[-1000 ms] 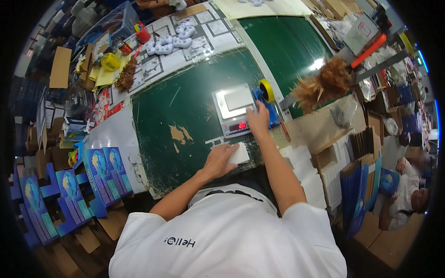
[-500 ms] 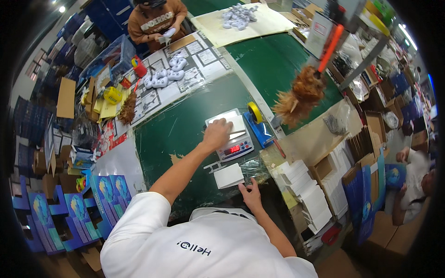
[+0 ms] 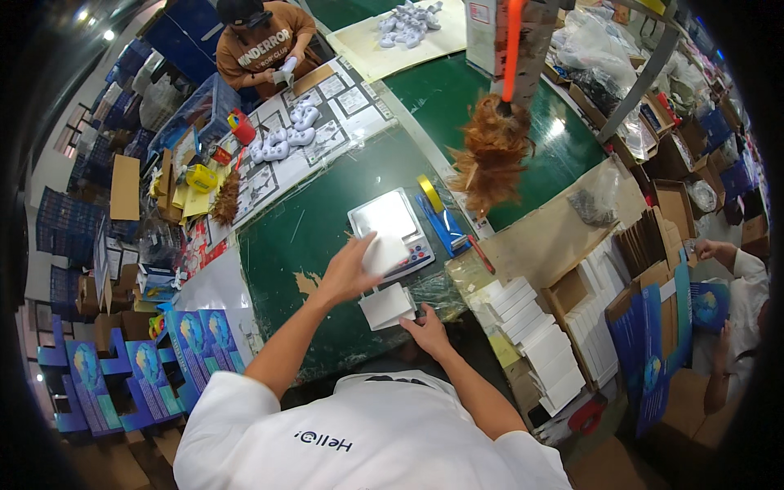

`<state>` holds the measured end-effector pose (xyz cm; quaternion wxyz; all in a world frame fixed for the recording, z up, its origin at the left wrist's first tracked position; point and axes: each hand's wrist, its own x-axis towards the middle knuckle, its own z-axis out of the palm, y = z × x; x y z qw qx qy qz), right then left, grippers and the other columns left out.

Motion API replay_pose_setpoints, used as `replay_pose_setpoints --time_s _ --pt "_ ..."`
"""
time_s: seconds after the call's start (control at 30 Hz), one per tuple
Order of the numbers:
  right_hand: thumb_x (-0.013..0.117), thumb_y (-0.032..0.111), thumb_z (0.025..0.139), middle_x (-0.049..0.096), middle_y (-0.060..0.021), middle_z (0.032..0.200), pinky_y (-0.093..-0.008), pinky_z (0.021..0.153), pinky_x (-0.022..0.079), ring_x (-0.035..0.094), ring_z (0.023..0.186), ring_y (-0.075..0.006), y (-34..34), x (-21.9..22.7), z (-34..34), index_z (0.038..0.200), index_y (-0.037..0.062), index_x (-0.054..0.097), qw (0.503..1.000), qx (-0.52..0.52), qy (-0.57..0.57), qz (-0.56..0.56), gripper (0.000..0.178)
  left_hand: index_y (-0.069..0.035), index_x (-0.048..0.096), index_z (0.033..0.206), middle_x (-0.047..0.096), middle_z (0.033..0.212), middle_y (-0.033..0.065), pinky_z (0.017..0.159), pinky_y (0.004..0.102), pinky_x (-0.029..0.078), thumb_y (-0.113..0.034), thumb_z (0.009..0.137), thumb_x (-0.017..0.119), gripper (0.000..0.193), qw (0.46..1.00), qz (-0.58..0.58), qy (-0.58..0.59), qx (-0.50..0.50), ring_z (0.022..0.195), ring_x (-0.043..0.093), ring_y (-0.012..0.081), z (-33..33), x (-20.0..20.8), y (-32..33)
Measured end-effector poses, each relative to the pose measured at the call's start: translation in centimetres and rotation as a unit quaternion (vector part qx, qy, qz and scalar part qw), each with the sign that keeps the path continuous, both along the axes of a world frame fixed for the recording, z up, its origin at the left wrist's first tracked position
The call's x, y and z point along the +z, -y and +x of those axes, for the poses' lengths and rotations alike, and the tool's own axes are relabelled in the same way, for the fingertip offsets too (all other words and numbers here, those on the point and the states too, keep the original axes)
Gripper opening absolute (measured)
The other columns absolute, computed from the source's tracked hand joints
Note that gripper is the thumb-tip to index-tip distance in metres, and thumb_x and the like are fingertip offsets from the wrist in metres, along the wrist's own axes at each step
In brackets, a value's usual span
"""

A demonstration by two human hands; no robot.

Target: The person assembles blue cardboard boxes at a workbench, folds the flaps, and places white rectangular items inside. The person uses a digital scale to weigh items and a tape dispenser to seal the boxes, then stacks the finished boxes.

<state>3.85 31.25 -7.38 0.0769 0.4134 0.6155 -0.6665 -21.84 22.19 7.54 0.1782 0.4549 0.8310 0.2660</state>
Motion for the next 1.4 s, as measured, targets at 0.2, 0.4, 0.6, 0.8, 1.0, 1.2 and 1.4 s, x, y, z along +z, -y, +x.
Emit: replay_pose_setpoints --time_s 0.2,0.4,0.6,0.8,1.0,1.2,1.4 --pt "0.088 0.022 0.093 0.072 -0.0107 0.126 -0.0317 0.077 0.055 0.068 0.099 -0.0172 -0.9 -0.1 0.2 0.166 0.0028 0.039 0.991 0.023 -0.079 -0.104 0.090 -0.005 0.056 0.158 0.061 0.140 0.0264 0.115 0.0486 0.048 -0.024 0.080 0.090 0.087 0.980 -0.149 0.116 -0.057 0.132 0.058 0.0454 5.6 -1.1 5.6" --pt "0.082 0.011 0.096 0.072 -0.0050 0.124 -0.0308 0.084 0.052 0.066 0.107 -0.0145 -0.6 -0.4 -0.7 0.153 0.0106 0.051 0.968 -0.031 -0.097 -0.227 0.065 -0.007 0.058 0.160 0.073 0.135 0.0179 0.113 0.0417 0.051 -0.031 0.094 0.084 0.075 0.939 -0.089 0.331 -0.028 0.125 0.068 0.0309 5.1 -4.3 5.8" --pt "0.077 0.016 0.098 0.069 -0.0041 0.131 -0.0387 0.098 0.052 0.066 0.119 -0.0180 0.2 -0.2 -1.4 0.153 0.0147 0.050 0.949 -0.122 -0.080 -0.279 0.062 -0.006 0.057 0.161 0.070 0.144 0.0102 0.112 0.0399 0.052 -0.041 0.095 0.087 0.081 0.890 -0.158 0.427 0.015 0.135 0.061 0.0211 3.6 -5.9 6.2" --pt "0.079 0.024 0.095 0.060 -0.0095 0.146 -0.0517 0.115 0.045 0.057 0.138 -0.0258 1.9 0.0 -1.4 0.167 0.0176 0.036 0.921 -0.186 -0.110 -0.325 0.085 -0.014 0.055 0.161 0.071 0.139 0.0087 0.091 0.0419 0.064 -0.039 0.093 0.088 0.079 0.812 -0.176 0.546 0.109 0.122 0.070 0.0245 3.4 -8.0 7.2" --pt "0.090 0.044 0.090 0.066 -0.0096 0.145 -0.0367 0.109 0.049 0.060 0.133 -0.0236 3.7 -0.4 -3.0 0.158 0.0022 0.052 0.948 -0.156 -0.162 -0.224 0.089 -0.005 0.052 0.159 0.068 0.144 0.0108 0.107 0.0483 0.059 -0.035 0.097 0.083 0.076 0.768 -0.020 0.627 0.131 0.127 0.069 0.0273 4.9 -10.4 10.1" --pt "0.096 0.053 0.082 0.058 -0.0213 0.150 -0.0409 0.116 0.048 0.059 0.140 -0.0302 5.9 2.4 -0.7 0.166 -0.0007 0.038 0.956 -0.209 -0.175 -0.109 0.116 -0.004 0.045 0.163 0.063 0.152 0.0127 0.116 0.0546 0.055 -0.045 0.105 0.072 0.076 0.729 0.037 0.679 0.076 0.136 0.066 0.0302 8.6 -10.1 11.3" --pt "0.096 0.036 0.087 0.038 -0.0277 0.170 -0.0413 0.127 0.038 0.048 0.152 -0.0329 6.0 6.8 9.2 0.176 -0.0029 -0.001 0.936 -0.253 -0.222 0.102 0.138 -0.003 0.050 0.159 0.063 0.152 0.0112 0.117 0.0547 0.055 -0.044 0.114 0.062 0.062 0.723 -0.044 0.686 -0.065 0.138 0.064 0.0272 15.2 -8.6 7.6"
